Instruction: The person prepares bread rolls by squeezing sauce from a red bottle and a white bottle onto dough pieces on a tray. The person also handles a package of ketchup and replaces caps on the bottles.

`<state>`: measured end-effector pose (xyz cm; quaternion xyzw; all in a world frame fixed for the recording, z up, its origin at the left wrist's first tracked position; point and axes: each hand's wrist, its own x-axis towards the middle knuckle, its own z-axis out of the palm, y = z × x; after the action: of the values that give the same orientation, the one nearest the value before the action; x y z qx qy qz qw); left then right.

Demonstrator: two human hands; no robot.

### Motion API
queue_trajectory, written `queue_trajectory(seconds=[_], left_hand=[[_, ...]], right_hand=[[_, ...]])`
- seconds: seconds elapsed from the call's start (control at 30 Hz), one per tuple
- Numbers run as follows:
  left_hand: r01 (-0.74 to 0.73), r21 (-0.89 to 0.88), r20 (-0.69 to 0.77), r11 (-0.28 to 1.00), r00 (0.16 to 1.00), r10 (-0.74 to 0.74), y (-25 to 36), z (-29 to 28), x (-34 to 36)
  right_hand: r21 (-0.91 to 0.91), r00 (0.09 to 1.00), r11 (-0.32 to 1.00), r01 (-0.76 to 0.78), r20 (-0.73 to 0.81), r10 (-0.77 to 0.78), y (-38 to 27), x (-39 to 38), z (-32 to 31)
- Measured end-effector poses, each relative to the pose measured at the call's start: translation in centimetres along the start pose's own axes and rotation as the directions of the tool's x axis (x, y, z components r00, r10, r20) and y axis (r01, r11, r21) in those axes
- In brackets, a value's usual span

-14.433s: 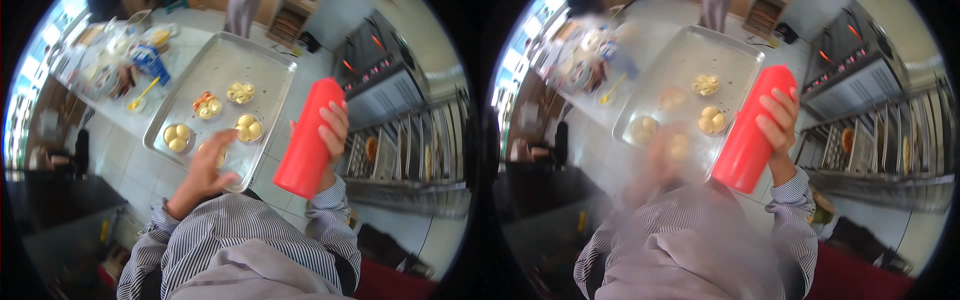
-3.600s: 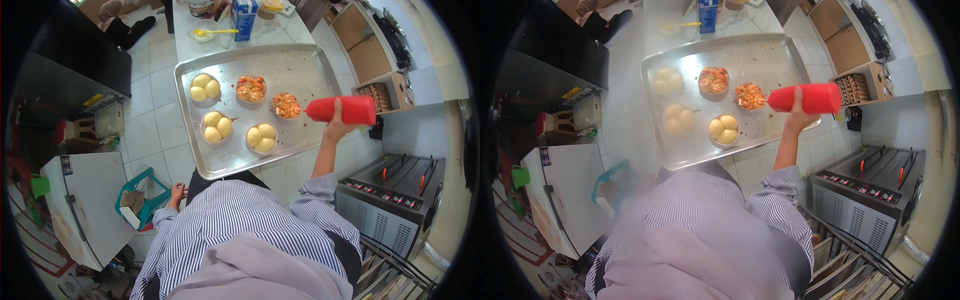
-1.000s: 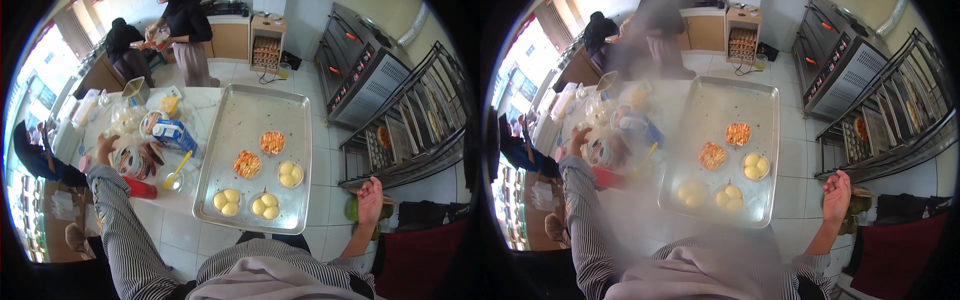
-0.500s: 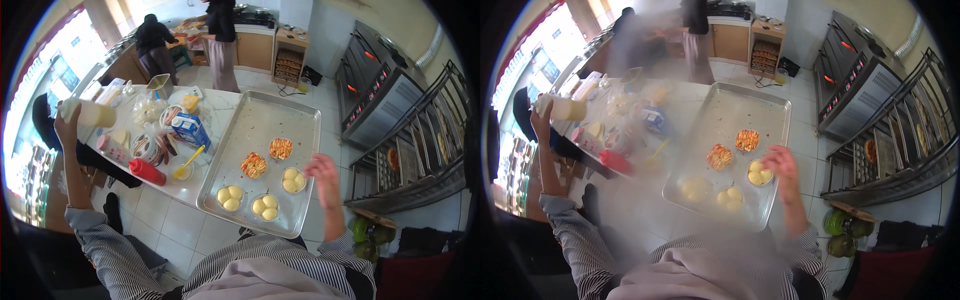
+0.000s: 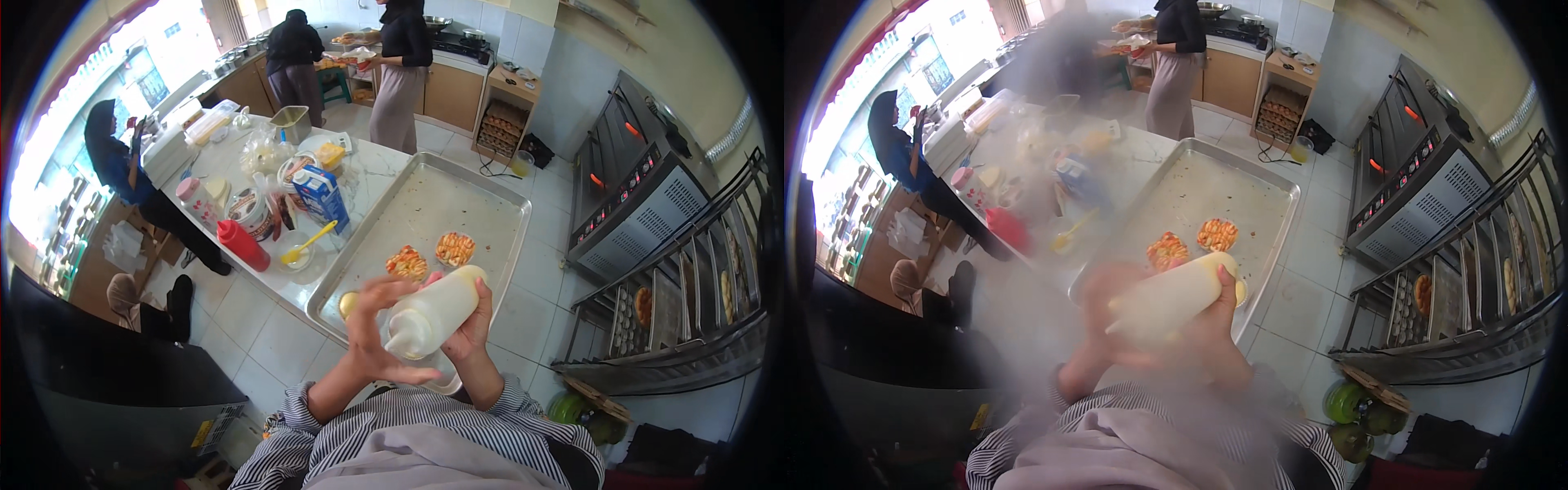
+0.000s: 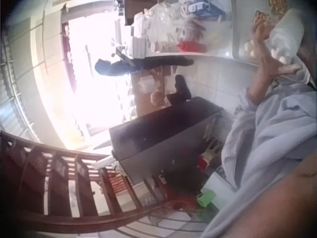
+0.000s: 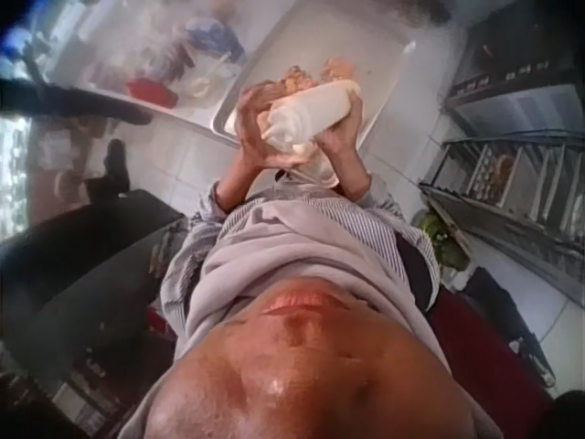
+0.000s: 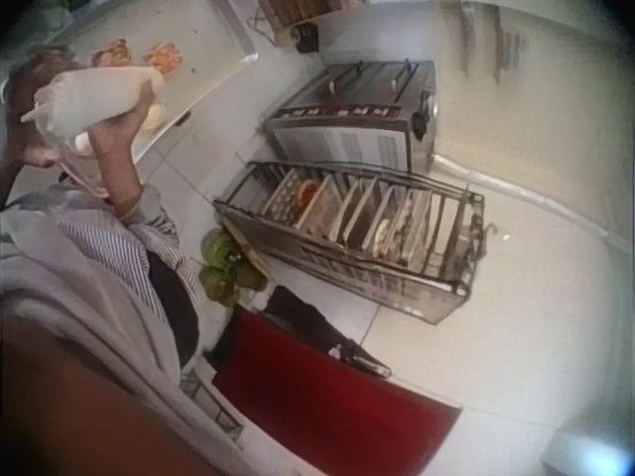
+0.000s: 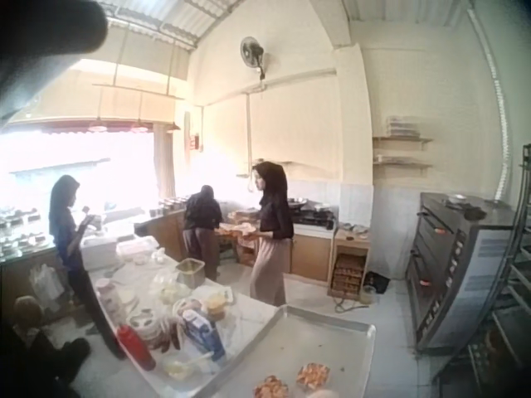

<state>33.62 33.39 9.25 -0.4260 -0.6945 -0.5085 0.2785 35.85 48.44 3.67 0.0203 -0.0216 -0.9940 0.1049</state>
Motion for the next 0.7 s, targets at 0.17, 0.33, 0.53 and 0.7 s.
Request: queue_trajectory(seconds=[0.17, 0.33, 0.53, 0.7], left_hand=[[0.108, 0.274, -0.103, 0.956, 0.991, -0.083, 0.0, 3.6, 1.2], [0.037, 0.455, -0.051, 0.889, 0.999, -0.015, 1.1, 5.8, 2.9], [-0.182, 0.548, 0.151, 0.816, 0.982, 0.117, 4.0, 7.0, 6.1], [-0.3, 0.569, 0.33, 0.765, 0.936, 0.122, 4.2, 7.6, 6.6]], right_hand=[[-0.072, 0.957, 0.979, 0.192, -0.205, -0.203, -3.6, -1.2, 0.3], [-0.031, 0.981, 0.989, 0.143, -0.13, -0.146, -6.3, -1.9, 0.7], [0.061, 0.982, 0.995, -0.079, -0.17, 0.088, -8.6, -1.9, -0.2], [0.024, 0.964, 0.978, -0.207, -0.164, 0.209, -10.3, -2.1, 0.6]])
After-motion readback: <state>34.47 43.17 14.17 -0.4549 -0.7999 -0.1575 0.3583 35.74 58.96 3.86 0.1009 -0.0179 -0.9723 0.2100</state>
